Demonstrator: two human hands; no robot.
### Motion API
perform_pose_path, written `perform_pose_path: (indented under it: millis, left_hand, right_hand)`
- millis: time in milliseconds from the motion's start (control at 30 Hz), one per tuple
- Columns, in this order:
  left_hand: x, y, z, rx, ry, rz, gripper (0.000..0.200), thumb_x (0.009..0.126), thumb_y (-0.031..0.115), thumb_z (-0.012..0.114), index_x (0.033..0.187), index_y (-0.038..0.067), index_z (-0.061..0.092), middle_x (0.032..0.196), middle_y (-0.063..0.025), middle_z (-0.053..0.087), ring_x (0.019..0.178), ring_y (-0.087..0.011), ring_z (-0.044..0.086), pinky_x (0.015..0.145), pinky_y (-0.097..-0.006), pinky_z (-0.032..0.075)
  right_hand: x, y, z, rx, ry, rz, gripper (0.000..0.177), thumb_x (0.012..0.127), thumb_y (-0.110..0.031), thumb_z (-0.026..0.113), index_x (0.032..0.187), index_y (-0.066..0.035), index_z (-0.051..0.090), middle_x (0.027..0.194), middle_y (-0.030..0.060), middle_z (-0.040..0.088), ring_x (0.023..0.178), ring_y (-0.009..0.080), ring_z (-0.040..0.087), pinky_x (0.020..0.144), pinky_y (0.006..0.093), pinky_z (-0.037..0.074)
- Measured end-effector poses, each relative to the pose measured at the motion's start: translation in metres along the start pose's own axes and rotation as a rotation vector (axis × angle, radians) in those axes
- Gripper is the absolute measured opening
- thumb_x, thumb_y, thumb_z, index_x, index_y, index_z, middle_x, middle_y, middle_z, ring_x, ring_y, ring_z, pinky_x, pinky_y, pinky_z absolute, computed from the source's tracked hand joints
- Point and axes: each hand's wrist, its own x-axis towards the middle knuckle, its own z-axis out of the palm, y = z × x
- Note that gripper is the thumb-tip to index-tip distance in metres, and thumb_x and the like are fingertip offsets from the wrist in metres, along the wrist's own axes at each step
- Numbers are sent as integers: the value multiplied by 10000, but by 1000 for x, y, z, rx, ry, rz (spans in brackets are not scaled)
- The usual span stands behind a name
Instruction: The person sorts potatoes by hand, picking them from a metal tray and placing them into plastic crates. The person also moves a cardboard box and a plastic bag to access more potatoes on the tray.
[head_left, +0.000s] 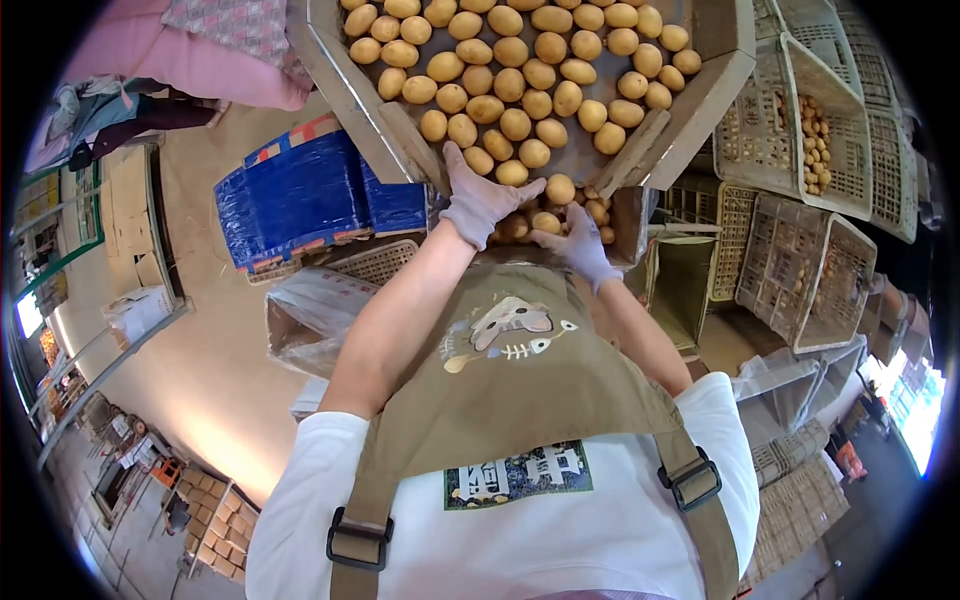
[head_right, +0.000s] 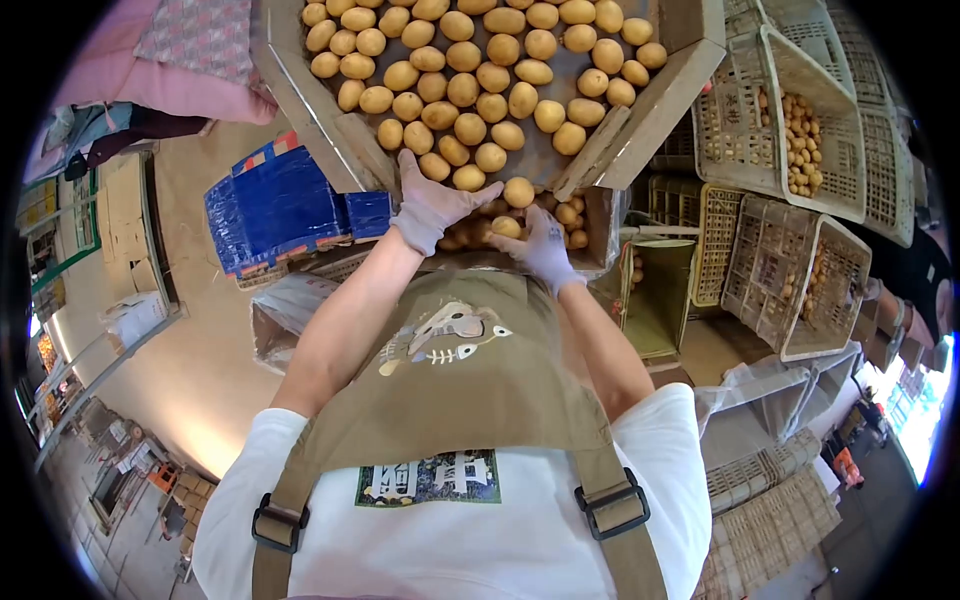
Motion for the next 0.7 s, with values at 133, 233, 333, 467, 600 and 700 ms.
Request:
perform_pose_path:
  millis: [133,233,333,467,600,700]
  left_hand:
    - [5,-18,-6,29,-35,55,884,881,780,386,1578,257,242,1651,-56,214,1518,-386,170,1145,-726,167]
    - [11,-20,-5,-80,60,53,871,894,717,445,1567,211,221,1641,-108,161,1491,-415,177,1130,-735,208]
    - [14,-22,-9,-91,45,60,945,855,731,512,1569,204,186,1628,-145,123,1479,-426,146,1148,-717,207]
    - [29,-18,-27,-78,29,36,1013,811,758,549,1570,210,163,1615,-157,122,1470,-430,125,1174,-684,201]
    - [30,-15,-34,-14,-74,49,951,826,717,523,1557,203,198,1615,-134,159,1468,-427,149,1176,-677,208]
    - [31,-15,-40,174,-202,134,855,874,672,458,1543,174,270,1624,-123,212,1481,-408,187,1161,-684,239]
  right_hand:
    - [-29,9,5,386,150,-231,524,762,-158,890,1149,-23,563,1075,28,606,994,108,587,875,266,507]
    - [-38,-5,-10,464,154,-250,540,756,-100,887,1172,-24,550,1096,43,600,1000,107,593,888,257,510]
    - [-38,-15,-18,558,283,-295,565,658,-241,947,1065,-26,619,1050,100,630,985,222,626,881,319,501]
    - [-41,-31,-29,600,335,-330,557,673,-228,940,1077,-33,610,1037,91,636,982,228,625,873,331,505]
    - [-44,-48,-52,435,388,-485,551,675,-218,934,1071,-38,595,1028,87,629,971,239,623,857,340,504]
    - [-48,-46,-76,357,468,-516,531,679,-206,926,1052,-42,586,1016,86,619,954,242,618,844,339,502]
